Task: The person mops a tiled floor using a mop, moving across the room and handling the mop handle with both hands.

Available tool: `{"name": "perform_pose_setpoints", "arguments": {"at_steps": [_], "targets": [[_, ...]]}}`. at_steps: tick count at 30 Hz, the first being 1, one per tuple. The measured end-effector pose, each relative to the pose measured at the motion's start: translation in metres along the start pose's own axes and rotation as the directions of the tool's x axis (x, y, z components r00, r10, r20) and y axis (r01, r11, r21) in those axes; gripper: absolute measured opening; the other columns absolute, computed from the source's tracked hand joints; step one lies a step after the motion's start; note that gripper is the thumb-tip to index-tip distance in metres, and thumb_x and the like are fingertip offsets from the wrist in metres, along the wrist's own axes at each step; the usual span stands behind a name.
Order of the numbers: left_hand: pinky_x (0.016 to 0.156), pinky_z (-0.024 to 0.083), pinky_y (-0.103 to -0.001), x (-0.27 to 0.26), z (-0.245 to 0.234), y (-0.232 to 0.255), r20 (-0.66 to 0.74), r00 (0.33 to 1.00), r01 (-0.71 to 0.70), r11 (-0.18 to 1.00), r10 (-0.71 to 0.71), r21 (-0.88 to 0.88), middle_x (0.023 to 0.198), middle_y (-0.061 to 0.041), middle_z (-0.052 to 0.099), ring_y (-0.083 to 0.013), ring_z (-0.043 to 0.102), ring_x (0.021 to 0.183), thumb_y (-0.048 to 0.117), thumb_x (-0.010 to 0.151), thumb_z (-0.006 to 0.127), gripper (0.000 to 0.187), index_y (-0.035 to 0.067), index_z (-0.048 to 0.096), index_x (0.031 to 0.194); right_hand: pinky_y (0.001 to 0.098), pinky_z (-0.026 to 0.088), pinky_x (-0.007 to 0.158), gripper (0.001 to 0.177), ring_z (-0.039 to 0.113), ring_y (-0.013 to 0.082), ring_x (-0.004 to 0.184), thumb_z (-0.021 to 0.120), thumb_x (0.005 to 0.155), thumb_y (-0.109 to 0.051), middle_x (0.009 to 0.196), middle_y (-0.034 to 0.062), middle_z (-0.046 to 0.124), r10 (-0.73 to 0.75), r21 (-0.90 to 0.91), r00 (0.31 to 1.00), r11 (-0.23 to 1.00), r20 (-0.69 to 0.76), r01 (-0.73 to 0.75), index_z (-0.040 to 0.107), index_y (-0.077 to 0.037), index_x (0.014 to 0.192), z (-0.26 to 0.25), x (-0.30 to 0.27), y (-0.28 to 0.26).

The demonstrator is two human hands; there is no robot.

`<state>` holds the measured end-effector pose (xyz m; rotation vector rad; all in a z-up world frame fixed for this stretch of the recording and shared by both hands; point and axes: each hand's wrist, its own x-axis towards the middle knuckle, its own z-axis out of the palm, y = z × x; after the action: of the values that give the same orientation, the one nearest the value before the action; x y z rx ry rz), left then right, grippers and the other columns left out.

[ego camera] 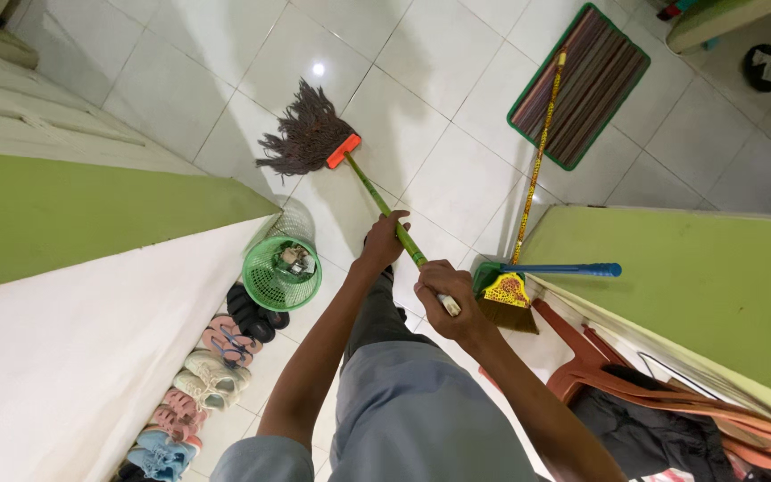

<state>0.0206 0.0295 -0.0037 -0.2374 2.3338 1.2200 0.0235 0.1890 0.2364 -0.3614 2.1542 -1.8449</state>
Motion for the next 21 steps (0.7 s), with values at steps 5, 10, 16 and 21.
{"name": "perform_pose_setpoints", "arguments": {"at_steps": [5,10,16,21], "targets": [[0.079,0.053,-0.049,-0.007,0.027,-0.008,0.037,0.994,-0.108,0.994,0.107,0.015,0.091,-0.02,0.068,-0.0388,0.065,0.09,0.022,0.102,0.062,0.03,0.013,0.061,0.13,0.0371,0.052,0.082,0.008,0.063,0.0279,0.065,0.063,0.081,0.008,0.067,0.0145,0.06,0.008,-0.025,0.996,1.0,-0.085,-0.01,0.059,0.006,0.073,-0.001,-0.03,-0.002],[0.08,0.054,-0.047,-0.029,0.031,-0.001,0.145,0.986,-0.084,0.996,0.084,-0.01,0.096,-0.018,0.068,-0.0353,0.068,0.089,0.024,0.102,0.061,0.03,0.016,0.061,0.131,0.0371,0.052,0.079,0.017,0.058,0.0275,0.062,0.064,0.082,0.009,0.064,0.0136,0.056,0.029,-0.101,0.988,0.994,-0.153,-0.045,0.055,0.004,0.068,0.013,-0.058,-0.009],[0.083,0.054,-0.044,-0.056,0.044,-0.013,0.217,0.971,-0.112,0.992,0.098,0.05,0.106,-0.018,0.064,-0.0337,0.066,0.093,0.025,0.103,0.062,0.03,0.017,0.063,0.131,0.0372,0.051,0.078,0.024,0.054,0.0258,0.052,0.062,0.084,0.011,0.057,0.0113,0.052,0.022,-0.063,0.97,0.997,-0.242,-0.038,0.051,0.002,0.064,0.038,-0.095,-0.008],[0.089,0.053,-0.044,-0.079,0.043,-0.034,0.263,0.962,-0.12,0.981,0.076,0.154,0.113,-0.019,0.065,-0.0351,0.066,0.102,0.03,0.094,0.07,0.057,0.009,0.049,0.142,0.0367,0.05,0.081,0.022,0.055,0.0256,0.059,0.063,0.085,0.01,0.064,0.012,0.055,-0.099,-0.086,0.957,0.993,-0.271,0.078,0.054,0.002,0.067,0.065,-0.124,0.005]]}}
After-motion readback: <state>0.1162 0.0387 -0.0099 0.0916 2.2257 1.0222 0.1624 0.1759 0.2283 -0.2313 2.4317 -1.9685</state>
